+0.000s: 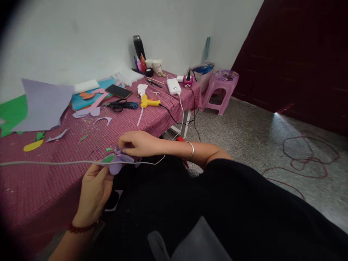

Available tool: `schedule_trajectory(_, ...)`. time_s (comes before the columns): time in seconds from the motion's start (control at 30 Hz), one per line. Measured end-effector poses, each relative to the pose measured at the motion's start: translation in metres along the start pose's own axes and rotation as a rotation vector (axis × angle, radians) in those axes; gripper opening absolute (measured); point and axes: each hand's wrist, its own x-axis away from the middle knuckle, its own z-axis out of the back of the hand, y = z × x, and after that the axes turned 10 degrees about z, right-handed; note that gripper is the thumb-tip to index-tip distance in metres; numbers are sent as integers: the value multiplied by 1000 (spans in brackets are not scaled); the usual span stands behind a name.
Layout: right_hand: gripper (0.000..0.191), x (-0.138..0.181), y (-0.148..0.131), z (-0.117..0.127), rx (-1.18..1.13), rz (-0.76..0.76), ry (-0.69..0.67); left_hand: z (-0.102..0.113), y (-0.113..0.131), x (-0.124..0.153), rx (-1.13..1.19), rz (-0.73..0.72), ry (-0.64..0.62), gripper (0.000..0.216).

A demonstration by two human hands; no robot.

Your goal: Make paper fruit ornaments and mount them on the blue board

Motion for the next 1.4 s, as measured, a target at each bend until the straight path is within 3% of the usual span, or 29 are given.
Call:
schedule_trajectory(0.13, 14, 1, -10, -5, 17, 123, -35, 3, 3, 9, -194, -116, 21, 18)
schedule_trajectory(0.3, 13, 4, -19, -12, 12, 164, -68, 4, 16, 23, -525, -301, -20, 17)
schedule_trajectory(0.53, 12, 3, -22, -17, -7, 167, -91, 2, 22, 28, -624, -442, -58, 14)
schedule_trajectory(0.73, 11, 3, -23, -19, -10, 166, -112, 2, 23, 27, -683, -459, -103, 13)
schedule_trajectory(0.9, 7, 1, -12, -20, -212, 69, -30, -4, 24, 22, -622, -435, -60, 10)
schedule_trajectory(1.0, 12, 1, -4, -22, -408, -25, 1, -4, 23, 21, -565, -419, 18, 9)
schedule_trajectory(1.13, 13, 1, 10, -28, -501, -140, 15, 0, 21, 18, -403, -340, 98, 14)
schedule_trajectory(1.27, 18, 2, 24, -36, -835, -270, 52, 5, 21, 12, -70, -209, -65, 29)
schedule_trajectory(1.4, 22, 3, 31, -45, -1150, -414, 109, 8, 17, 7, 13, -118, -156, 32)
